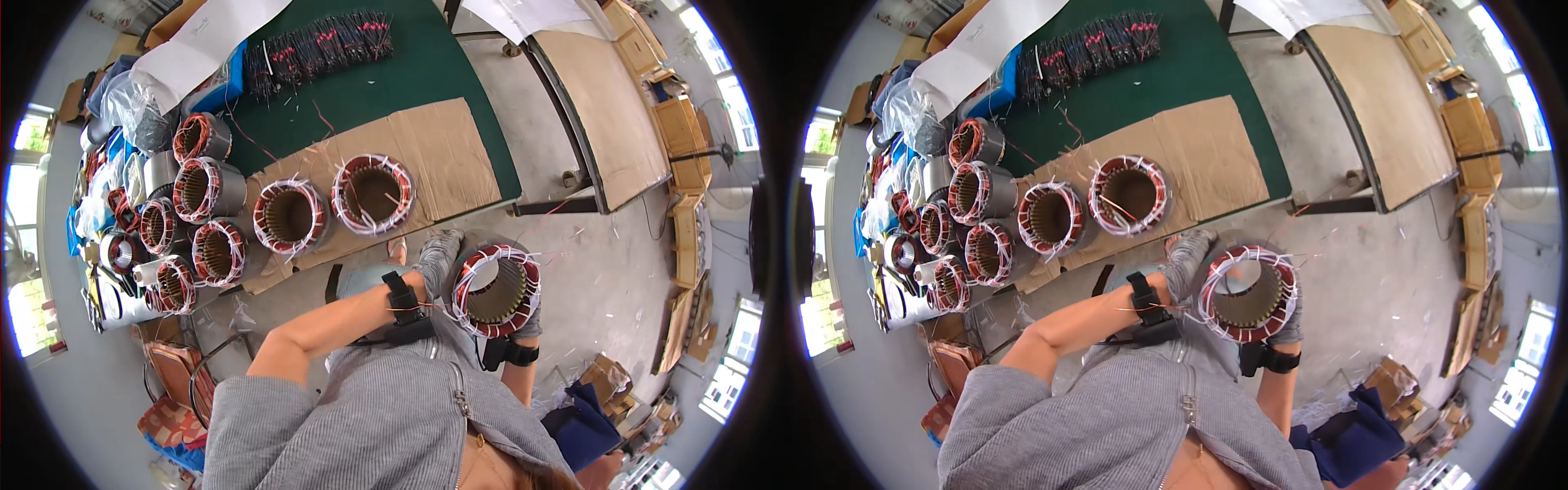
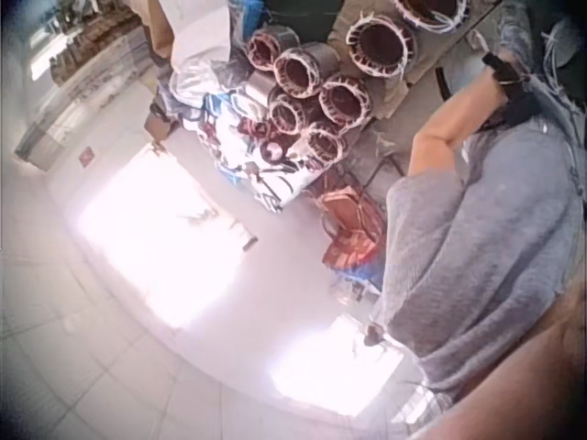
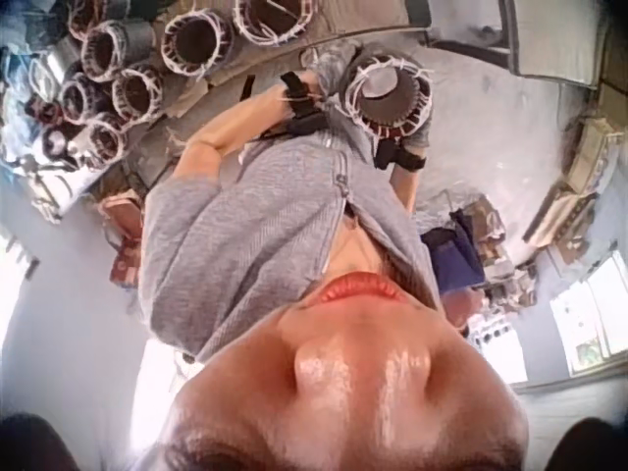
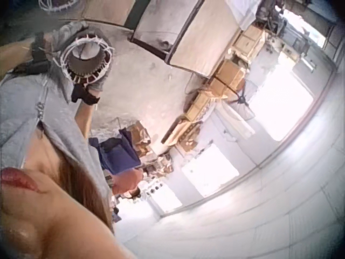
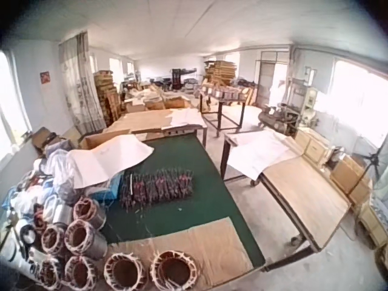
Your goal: Assembling and marking an electric motor stator using various tools.
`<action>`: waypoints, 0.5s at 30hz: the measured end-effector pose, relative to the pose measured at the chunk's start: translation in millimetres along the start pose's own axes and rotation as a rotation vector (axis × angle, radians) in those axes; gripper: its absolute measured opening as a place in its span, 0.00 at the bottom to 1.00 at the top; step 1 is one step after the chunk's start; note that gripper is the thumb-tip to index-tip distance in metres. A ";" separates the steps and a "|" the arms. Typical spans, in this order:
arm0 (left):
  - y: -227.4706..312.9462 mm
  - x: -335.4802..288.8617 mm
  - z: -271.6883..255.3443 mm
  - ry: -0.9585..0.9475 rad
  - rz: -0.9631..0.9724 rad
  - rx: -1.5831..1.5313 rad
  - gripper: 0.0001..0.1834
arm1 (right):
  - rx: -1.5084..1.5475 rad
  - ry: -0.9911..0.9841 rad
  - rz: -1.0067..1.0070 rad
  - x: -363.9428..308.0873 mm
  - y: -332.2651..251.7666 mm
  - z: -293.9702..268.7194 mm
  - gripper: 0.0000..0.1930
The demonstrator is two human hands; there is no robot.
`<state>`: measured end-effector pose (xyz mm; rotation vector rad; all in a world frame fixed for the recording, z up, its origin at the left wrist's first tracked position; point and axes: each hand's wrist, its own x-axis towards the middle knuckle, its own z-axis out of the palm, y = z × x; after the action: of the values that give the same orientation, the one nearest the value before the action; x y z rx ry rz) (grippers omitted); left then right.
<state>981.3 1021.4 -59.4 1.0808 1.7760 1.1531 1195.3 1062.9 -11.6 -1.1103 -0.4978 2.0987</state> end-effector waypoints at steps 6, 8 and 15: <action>36.8 61.4 -2.5 0.065 -0.987 -1.398 0.15 | -0.017 -0.172 0.165 100.3 -48.1 19.4 0.18; 17.3 55.7 10.0 0.242 -0.522 -0.636 0.15 | -0.031 -0.173 0.266 140.5 -60.2 23.9 0.18; 36.7 103.3 2.0 0.578 -0.865 -1.733 0.20 | -1.144 -0.777 -0.185 270.9 -66.8 79.5 0.19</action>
<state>954.3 1125.9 -39.8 -0.9844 0.6883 1.7166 1051.3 1305.9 -78.0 -0.6320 -2.2516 1.9672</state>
